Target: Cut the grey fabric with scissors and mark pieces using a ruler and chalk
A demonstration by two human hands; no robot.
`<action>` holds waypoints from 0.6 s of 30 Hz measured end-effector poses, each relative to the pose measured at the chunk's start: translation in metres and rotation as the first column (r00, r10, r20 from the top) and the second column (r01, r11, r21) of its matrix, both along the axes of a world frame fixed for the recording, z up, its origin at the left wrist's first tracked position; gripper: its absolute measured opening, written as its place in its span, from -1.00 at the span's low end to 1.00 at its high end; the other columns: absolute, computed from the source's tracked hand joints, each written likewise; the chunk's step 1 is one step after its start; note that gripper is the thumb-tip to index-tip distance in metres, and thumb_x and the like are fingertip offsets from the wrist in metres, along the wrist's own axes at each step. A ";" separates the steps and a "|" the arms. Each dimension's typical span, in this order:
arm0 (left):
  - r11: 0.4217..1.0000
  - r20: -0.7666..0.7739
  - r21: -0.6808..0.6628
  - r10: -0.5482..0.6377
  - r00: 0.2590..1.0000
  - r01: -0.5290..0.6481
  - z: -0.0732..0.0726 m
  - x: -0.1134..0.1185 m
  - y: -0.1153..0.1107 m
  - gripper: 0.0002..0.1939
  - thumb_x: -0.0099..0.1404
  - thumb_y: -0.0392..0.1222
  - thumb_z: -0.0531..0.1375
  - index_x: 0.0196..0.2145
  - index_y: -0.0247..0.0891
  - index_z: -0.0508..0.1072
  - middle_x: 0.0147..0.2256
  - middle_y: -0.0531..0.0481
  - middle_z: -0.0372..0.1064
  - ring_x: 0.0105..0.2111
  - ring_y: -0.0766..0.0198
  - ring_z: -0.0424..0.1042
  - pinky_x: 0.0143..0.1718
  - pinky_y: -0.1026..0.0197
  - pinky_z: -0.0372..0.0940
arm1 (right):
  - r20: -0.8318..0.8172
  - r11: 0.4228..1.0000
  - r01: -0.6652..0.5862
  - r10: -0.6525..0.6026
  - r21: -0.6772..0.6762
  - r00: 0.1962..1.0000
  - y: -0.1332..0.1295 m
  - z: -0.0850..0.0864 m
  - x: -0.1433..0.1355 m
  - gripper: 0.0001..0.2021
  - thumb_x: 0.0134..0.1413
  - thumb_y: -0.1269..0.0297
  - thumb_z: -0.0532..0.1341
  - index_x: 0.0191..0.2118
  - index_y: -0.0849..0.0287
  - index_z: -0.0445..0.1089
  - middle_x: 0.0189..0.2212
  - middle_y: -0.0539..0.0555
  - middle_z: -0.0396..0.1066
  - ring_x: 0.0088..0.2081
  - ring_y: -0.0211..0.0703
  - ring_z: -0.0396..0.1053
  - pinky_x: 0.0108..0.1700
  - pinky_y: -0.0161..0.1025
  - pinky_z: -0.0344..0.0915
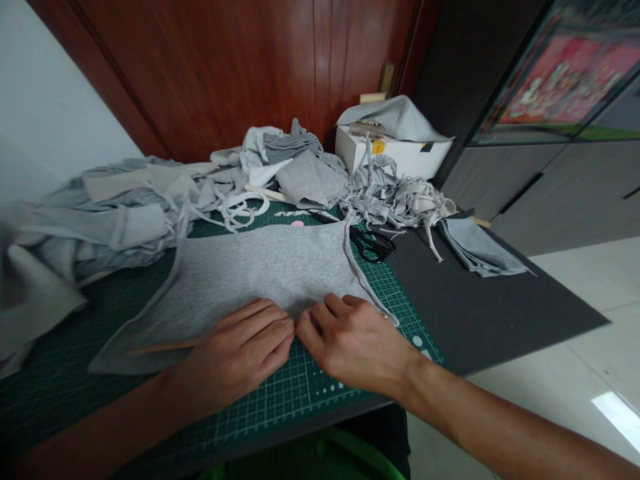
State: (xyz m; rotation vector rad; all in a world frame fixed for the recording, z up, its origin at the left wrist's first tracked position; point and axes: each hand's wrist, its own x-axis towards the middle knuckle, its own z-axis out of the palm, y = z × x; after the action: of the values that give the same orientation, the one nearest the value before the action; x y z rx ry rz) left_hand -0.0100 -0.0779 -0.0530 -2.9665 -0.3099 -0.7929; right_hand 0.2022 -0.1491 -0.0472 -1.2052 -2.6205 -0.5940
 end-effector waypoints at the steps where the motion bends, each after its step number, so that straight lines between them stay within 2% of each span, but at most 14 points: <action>1: 1.000 -0.001 -0.002 0.001 1.000 -0.001 0.000 0.000 0.000 -0.75 0.47 -0.43 0.11 -0.39 -0.28 0.39 -0.41 0.04 0.30 -0.37 0.26 0.30 -0.29 0.16 0.28 | -0.001 1.000 0.000 0.000 -0.008 1.000 -0.002 0.002 0.000 -0.87 0.38 0.45 0.15 -0.16 0.24 0.47 -0.40 0.11 0.44 -0.39 -0.02 0.37 -0.47 -0.11 0.22; 7: 1.000 0.008 -0.023 -0.010 1.000 0.010 0.000 -0.001 0.000 -0.78 0.45 -0.44 0.13 -0.37 -0.28 0.40 -0.41 0.04 0.32 -0.36 0.25 0.32 -0.28 0.16 0.29 | -0.013 0.996 0.016 -0.017 -0.087 1.000 -0.018 0.008 0.008 -0.80 0.33 0.47 0.20 0.01 0.35 0.46 -0.29 0.17 0.50 -0.30 0.06 0.47 -0.40 -0.07 0.42; 11: 0.999 0.014 -0.032 -0.024 1.000 0.024 0.000 -0.002 0.001 -0.82 0.44 -0.44 0.15 -0.34 -0.30 0.42 -0.39 0.03 0.34 -0.34 0.25 0.33 -0.27 0.17 0.30 | -0.015 0.996 0.050 -0.051 -0.078 0.999 -0.025 0.009 0.017 -0.75 0.36 0.50 0.12 0.05 0.35 0.45 -0.26 0.20 0.52 -0.28 0.07 0.50 -0.37 -0.06 0.50; 15: 0.999 0.017 -0.034 -0.021 1.000 0.021 -0.001 -0.002 0.001 -0.81 0.45 -0.43 0.15 -0.36 -0.30 0.41 -0.40 0.05 0.32 -0.35 0.27 0.33 -0.28 0.18 0.29 | -0.085 0.999 0.017 -0.020 -0.031 0.996 -0.028 0.008 0.026 -0.73 0.44 0.48 0.03 -0.05 0.30 0.48 -0.23 0.26 0.55 -0.23 0.07 0.52 -0.33 -0.08 0.53; 18: 0.999 0.014 -0.033 -0.020 1.000 0.020 -0.002 -0.002 0.000 -0.81 0.45 -0.42 0.16 -0.36 -0.30 0.40 -0.40 0.05 0.30 -0.36 0.27 0.32 -0.29 0.16 0.27 | -0.192 1.000 -0.011 0.006 -0.021 0.981 -0.030 0.003 0.031 -0.72 0.48 0.43 0.03 -0.13 0.28 0.51 -0.16 0.28 0.56 -0.13 0.08 0.51 -0.20 -0.06 0.55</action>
State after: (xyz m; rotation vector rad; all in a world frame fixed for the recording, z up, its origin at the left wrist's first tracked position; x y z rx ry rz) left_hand -0.0124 -0.0780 -0.0552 -3.0003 -0.2976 -0.8185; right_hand 0.2327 -0.1789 -0.0440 -1.1928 -2.4755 -0.4244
